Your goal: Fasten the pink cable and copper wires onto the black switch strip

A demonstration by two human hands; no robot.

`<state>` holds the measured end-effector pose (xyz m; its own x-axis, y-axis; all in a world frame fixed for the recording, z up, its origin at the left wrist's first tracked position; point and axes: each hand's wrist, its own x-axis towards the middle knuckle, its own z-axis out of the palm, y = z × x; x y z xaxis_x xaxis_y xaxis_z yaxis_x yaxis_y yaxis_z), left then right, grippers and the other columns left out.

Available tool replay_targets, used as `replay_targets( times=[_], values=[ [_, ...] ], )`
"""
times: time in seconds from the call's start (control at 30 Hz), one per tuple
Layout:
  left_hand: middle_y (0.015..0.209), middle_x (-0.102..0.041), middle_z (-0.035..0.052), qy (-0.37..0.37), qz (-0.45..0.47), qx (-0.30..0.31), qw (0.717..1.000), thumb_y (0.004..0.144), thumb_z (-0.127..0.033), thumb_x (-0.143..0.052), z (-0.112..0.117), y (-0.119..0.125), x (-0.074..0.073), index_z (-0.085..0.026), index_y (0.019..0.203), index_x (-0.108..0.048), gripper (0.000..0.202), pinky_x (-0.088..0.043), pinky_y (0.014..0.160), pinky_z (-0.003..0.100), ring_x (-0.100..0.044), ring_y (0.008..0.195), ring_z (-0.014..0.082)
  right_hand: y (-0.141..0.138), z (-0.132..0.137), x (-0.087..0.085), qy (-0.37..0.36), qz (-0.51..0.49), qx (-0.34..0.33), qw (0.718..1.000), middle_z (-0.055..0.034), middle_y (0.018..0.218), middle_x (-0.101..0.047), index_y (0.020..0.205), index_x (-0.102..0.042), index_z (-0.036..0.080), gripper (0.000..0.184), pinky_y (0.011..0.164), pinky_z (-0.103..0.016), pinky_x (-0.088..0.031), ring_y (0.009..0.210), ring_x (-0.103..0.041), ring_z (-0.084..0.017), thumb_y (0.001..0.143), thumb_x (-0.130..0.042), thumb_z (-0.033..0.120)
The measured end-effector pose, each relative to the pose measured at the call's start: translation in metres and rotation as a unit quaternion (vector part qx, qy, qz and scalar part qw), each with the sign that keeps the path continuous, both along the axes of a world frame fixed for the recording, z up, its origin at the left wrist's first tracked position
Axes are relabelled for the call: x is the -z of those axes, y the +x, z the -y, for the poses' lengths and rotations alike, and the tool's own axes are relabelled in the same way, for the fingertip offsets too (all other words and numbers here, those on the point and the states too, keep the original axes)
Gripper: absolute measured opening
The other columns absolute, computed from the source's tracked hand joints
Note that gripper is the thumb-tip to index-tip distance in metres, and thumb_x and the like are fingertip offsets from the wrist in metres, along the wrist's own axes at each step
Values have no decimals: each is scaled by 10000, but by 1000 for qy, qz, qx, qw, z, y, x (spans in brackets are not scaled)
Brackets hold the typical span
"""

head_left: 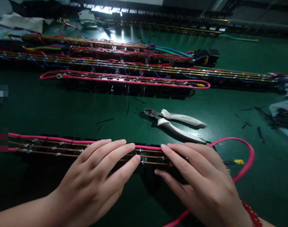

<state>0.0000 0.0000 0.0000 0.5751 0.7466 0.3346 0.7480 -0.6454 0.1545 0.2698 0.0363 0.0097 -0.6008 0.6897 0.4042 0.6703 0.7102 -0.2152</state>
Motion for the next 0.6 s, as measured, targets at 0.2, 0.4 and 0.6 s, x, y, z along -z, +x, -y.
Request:
replay_targets(
  times=[0.2, 0.4, 0.6],
  values=[
    [1504, -516, 52, -2, -3, 0, 1000, 934, -164, -633, -1, 0, 0, -273, 1437, -527, 526, -291, 1238, 437, -430, 1433, 233, -3, -4, -1, -12, 7, -2, 1000, -85, 1082, -711, 1215, -636, 119, 331, 852, -406, -444, 948, -607, -251, 935, -671, 292],
    [1469, -551, 51, 0, 22, 9, 1000, 917, -170, -658, 4, 0, -4, -246, 1399, -570, 495, -297, 1254, 451, -452, 1417, 230, -5, -6, -1, -14, 20, -3, 1000, -69, 1072, -719, 1203, -619, 131, 298, 849, -397, -424, 921, -623, -241, 959, -620, 303],
    [1269, -693, -188, -41, 61, 168, 983, 1010, -284, -533, 11, 13, -13, -353, 1266, -651, 290, -386, 1212, 253, -507, 1324, 54, -4, -6, 0, -15, 21, 2, 1000, -64, 1073, -719, 1209, -610, 138, 317, 864, -392, -421, 933, -619, -241, 956, -629, 329]
  ],
)
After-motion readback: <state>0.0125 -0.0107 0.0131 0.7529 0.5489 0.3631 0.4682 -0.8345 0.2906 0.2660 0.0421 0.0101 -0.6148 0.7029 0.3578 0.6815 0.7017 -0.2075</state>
